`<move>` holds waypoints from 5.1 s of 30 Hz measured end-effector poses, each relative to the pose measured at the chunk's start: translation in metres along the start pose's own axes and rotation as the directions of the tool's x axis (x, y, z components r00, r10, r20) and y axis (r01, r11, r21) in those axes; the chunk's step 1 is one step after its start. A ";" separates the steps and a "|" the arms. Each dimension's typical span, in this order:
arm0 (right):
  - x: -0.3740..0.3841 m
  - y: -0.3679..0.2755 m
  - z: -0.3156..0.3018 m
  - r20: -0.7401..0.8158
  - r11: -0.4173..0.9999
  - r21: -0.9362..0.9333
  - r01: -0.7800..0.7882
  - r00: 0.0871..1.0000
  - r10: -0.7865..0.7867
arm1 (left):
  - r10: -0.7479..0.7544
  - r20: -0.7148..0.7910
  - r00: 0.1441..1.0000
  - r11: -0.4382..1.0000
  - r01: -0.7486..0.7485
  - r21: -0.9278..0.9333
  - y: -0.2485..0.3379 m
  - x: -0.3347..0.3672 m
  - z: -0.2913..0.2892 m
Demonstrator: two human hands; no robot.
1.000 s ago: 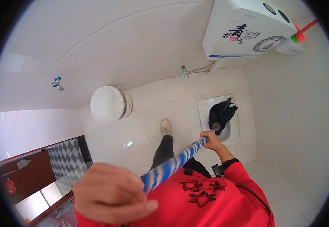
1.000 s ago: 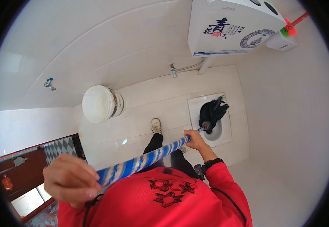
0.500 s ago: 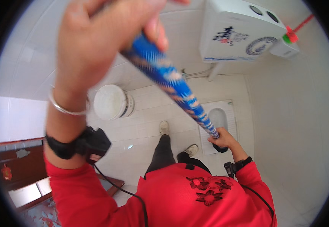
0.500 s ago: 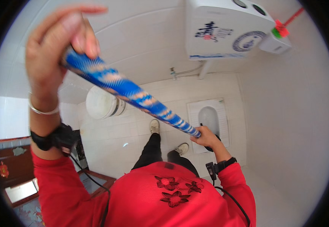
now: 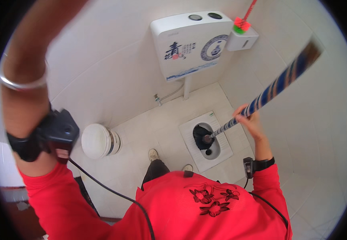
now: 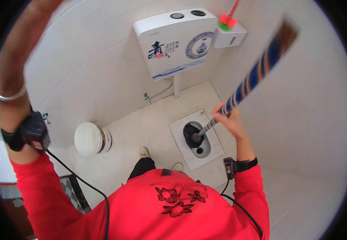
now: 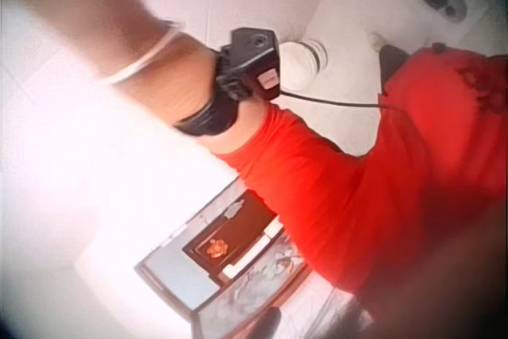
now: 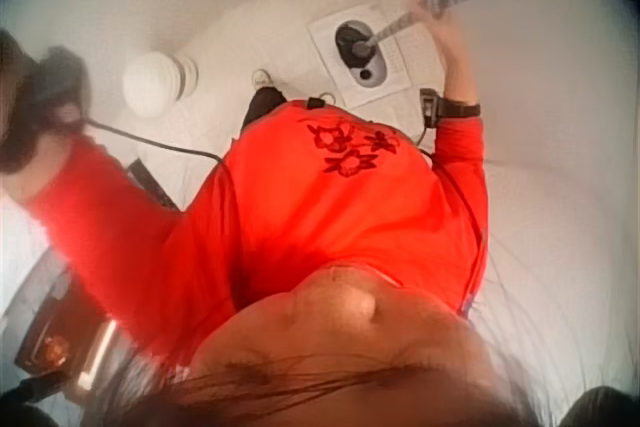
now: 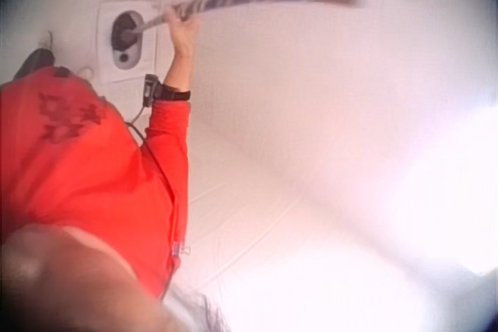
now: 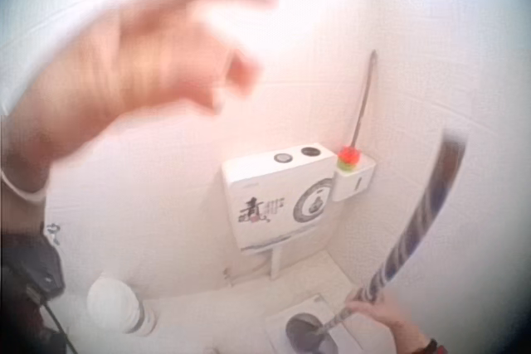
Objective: The person mops the floor in a bathroom, rinses the mop in a bucket of water, and continues mopping the floor around a squat toilet.
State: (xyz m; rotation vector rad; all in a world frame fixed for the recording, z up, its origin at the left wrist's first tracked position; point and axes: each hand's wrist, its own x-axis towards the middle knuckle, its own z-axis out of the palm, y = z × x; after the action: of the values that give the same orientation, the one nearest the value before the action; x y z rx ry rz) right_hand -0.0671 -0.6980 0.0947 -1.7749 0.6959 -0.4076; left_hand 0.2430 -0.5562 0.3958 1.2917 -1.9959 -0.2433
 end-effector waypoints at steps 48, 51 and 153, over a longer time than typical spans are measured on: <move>0.046 -0.036 -0.086 -0.867 0.992 0.124 0.018 0.488 0.100 | -0.249 0.080 0.965 0.853 0.179 0.490 -0.303 0.179 0.194; 0.066 -0.025 -0.085 -0.857 0.990 0.129 0.051 0.509 0.086 | -0.085 0.058 0.995 0.880 0.048 0.472 -0.351 0.169 0.193; -0.089 0.044 -0.080 -0.786 0.996 0.079 0.029 0.616 0.044 | -0.781 0.594 0.193 0.374 0.907 0.196 -0.267 -0.297 0.307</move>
State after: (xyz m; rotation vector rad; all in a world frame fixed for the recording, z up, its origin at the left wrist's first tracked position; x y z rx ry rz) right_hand -0.1939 -0.7089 0.0838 -1.4525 1.2784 -1.2494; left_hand 0.2957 -0.4993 -0.1018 2.2965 -1.3075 -1.5725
